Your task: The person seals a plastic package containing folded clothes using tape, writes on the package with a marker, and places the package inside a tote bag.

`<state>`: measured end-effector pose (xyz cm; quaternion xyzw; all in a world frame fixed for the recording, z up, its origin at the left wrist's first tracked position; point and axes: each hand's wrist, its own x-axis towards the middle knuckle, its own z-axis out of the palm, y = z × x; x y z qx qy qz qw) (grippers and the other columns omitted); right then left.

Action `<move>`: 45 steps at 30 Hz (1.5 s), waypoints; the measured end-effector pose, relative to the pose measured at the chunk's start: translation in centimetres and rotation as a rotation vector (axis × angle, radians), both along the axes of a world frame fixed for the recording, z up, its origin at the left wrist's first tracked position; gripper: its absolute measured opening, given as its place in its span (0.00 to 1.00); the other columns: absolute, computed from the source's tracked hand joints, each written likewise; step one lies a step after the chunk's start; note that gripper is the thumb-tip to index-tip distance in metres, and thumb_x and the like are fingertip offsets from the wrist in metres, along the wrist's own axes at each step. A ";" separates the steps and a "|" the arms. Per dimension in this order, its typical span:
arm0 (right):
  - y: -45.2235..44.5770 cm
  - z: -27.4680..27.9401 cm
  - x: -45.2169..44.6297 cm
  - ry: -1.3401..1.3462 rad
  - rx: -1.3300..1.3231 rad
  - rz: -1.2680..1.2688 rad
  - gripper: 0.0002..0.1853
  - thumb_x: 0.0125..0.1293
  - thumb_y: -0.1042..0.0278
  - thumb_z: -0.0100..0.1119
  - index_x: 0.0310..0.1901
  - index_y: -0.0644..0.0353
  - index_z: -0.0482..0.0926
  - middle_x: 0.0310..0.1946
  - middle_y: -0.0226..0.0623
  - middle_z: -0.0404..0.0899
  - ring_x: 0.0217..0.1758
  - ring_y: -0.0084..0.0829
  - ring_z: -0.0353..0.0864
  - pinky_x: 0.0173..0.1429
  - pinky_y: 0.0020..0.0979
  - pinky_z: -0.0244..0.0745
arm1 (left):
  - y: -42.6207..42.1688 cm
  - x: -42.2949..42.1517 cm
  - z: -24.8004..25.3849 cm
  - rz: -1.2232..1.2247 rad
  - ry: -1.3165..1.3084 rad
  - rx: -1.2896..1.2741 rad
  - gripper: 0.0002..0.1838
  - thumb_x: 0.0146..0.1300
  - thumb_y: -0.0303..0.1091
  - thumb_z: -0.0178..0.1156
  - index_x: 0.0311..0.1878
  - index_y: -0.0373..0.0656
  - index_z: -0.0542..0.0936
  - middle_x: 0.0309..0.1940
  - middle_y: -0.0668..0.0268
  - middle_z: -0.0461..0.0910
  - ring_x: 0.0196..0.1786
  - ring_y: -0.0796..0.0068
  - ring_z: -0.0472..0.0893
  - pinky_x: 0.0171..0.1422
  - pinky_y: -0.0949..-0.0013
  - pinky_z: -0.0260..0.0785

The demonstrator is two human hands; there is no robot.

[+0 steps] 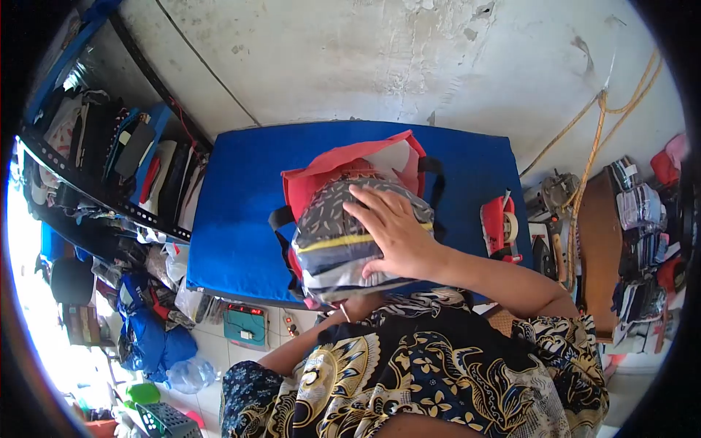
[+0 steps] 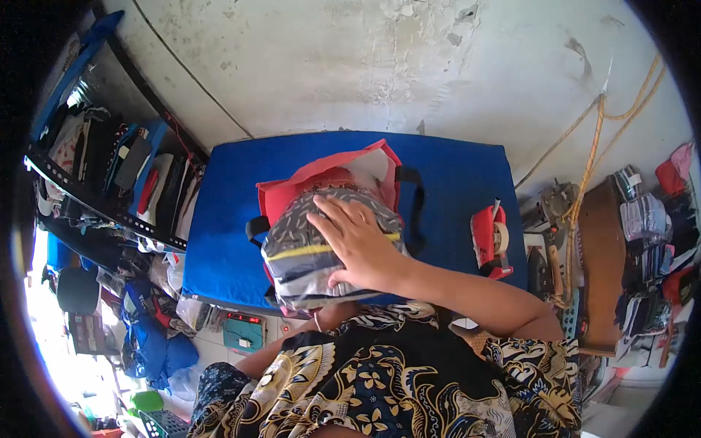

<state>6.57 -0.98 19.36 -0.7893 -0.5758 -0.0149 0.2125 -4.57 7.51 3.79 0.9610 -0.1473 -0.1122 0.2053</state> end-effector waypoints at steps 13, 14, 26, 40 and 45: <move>3.0 -2.7 0.4 -0.163 -0.020 0.037 0.52 0.37 0.51 0.74 0.63 0.66 0.59 0.66 0.49 0.54 0.70 0.42 0.52 0.69 0.47 0.47 | 1.4 -3.4 5.4 0.134 -0.400 0.142 0.03 0.46 0.31 0.56 0.24 0.44 0.78 0.24 0.63 0.78 0.30 0.67 0.80 0.39 0.63 0.70; 3.3 -2.8 0.4 -0.174 -0.023 0.036 0.51 0.38 0.52 0.74 0.63 0.67 0.59 0.66 0.49 0.55 0.69 0.43 0.53 0.69 0.47 0.47 | 1.7 -3.2 7.2 0.153 -0.452 0.086 0.03 0.46 0.31 0.56 0.24 0.44 0.77 0.23 0.63 0.78 0.30 0.67 0.80 0.40 0.63 0.70; 1.9 -0.9 0.7 -0.176 -0.191 0.167 0.38 0.41 0.64 0.66 0.58 0.66 0.66 0.58 0.42 0.65 0.59 0.40 0.65 0.56 0.44 0.61 | 4.3 -1.6 14.9 0.137 -0.475 -0.203 0.05 0.49 0.25 0.54 0.30 0.42 0.79 0.26 0.62 0.79 0.30 0.63 0.79 0.37 0.64 0.69; 1.3 1.3 9.0 -0.067 -0.007 -0.065 0.29 0.39 0.67 0.72 0.46 0.57 0.71 0.48 0.39 0.70 0.55 0.43 0.67 0.53 0.43 0.65 | 9.2 3.5 15.5 0.407 -0.798 -0.290 0.09 0.49 0.28 0.61 0.36 0.44 0.77 0.33 0.64 0.77 0.40 0.62 0.76 0.43 0.60 0.65; -5.3 -4.3 6.6 -0.162 0.061 -0.706 0.42 0.38 0.57 0.76 0.56 0.62 0.65 0.53 0.47 0.69 0.57 0.46 0.67 0.56 0.45 0.65 | 13.5 -2.6 9.7 0.925 -0.313 -0.081 0.37 0.44 0.52 0.70 0.49 0.33 0.71 0.41 0.50 0.76 0.47 0.47 0.75 0.46 0.54 0.68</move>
